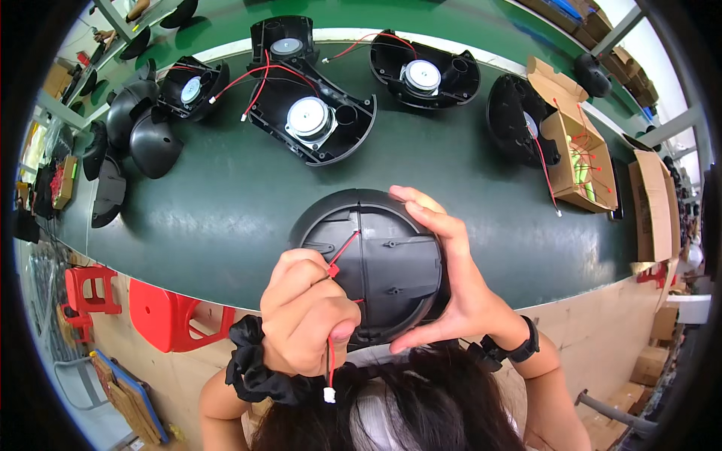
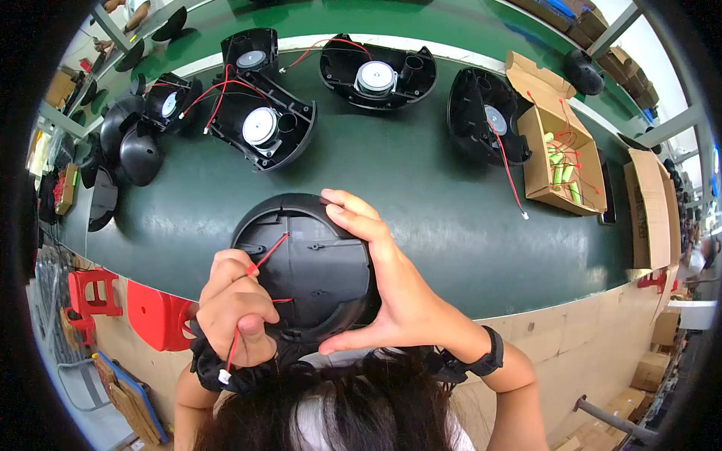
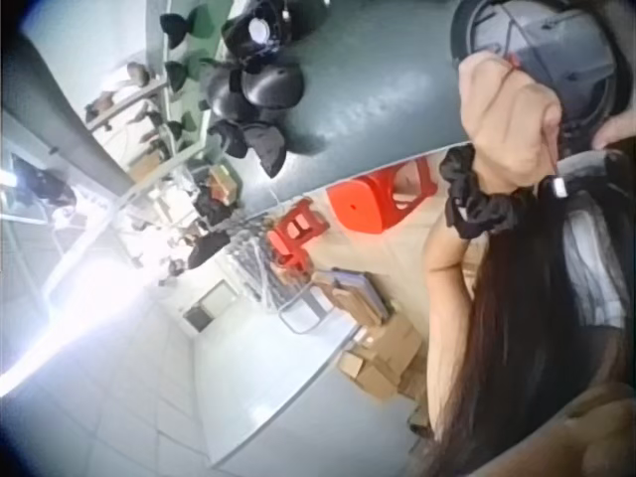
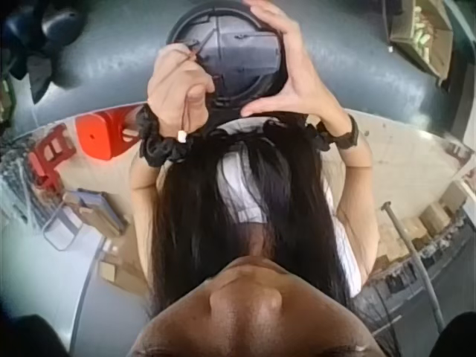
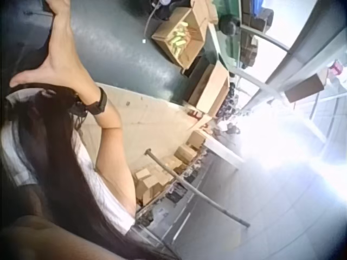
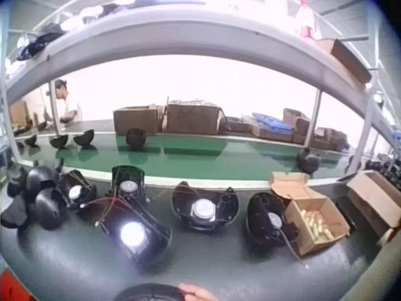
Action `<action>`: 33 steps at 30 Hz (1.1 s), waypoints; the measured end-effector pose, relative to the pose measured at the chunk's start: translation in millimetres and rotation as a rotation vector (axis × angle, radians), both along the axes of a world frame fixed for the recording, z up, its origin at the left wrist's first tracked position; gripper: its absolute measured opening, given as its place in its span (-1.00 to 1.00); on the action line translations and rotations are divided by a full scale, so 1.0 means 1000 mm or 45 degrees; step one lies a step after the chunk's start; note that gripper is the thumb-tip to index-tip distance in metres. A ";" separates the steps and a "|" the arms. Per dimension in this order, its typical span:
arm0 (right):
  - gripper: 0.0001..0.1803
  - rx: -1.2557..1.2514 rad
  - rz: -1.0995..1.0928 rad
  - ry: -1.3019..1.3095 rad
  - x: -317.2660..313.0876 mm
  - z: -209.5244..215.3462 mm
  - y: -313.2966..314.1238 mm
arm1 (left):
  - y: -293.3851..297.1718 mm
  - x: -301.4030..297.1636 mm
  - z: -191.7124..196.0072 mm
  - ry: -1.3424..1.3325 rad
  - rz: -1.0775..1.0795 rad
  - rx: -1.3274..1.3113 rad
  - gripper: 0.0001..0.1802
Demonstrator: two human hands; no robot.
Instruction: The person is seen inserting batteries and connecting wires inside plastic speaker housing on an assembly line.
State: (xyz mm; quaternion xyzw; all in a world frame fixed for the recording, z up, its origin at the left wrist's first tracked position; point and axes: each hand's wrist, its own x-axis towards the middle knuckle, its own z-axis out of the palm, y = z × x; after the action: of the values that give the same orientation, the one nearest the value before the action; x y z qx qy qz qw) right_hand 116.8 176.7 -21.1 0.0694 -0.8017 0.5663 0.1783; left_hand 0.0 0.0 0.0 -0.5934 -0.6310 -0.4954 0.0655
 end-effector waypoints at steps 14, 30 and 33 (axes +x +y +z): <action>0.24 0.056 0.015 -0.089 -0.002 0.012 -0.002 | -0.003 -0.001 -0.002 -0.082 0.049 0.012 -0.84; 0.32 0.076 0.013 -0.198 -0.002 0.020 0.002 | 0.000 0.002 -0.006 0.172 0.067 -0.014 -0.79; 0.31 0.146 -0.015 -0.241 0.000 0.027 0.003 | 0.002 0.000 -0.005 0.201 0.060 -0.042 -0.77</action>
State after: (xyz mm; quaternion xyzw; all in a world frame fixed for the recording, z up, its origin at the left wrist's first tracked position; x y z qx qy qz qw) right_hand 117.0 179.3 6.2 0.0210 -0.8464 0.5226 0.1006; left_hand 0.2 1.6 -4.9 -0.6166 -0.6456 -0.4351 0.1168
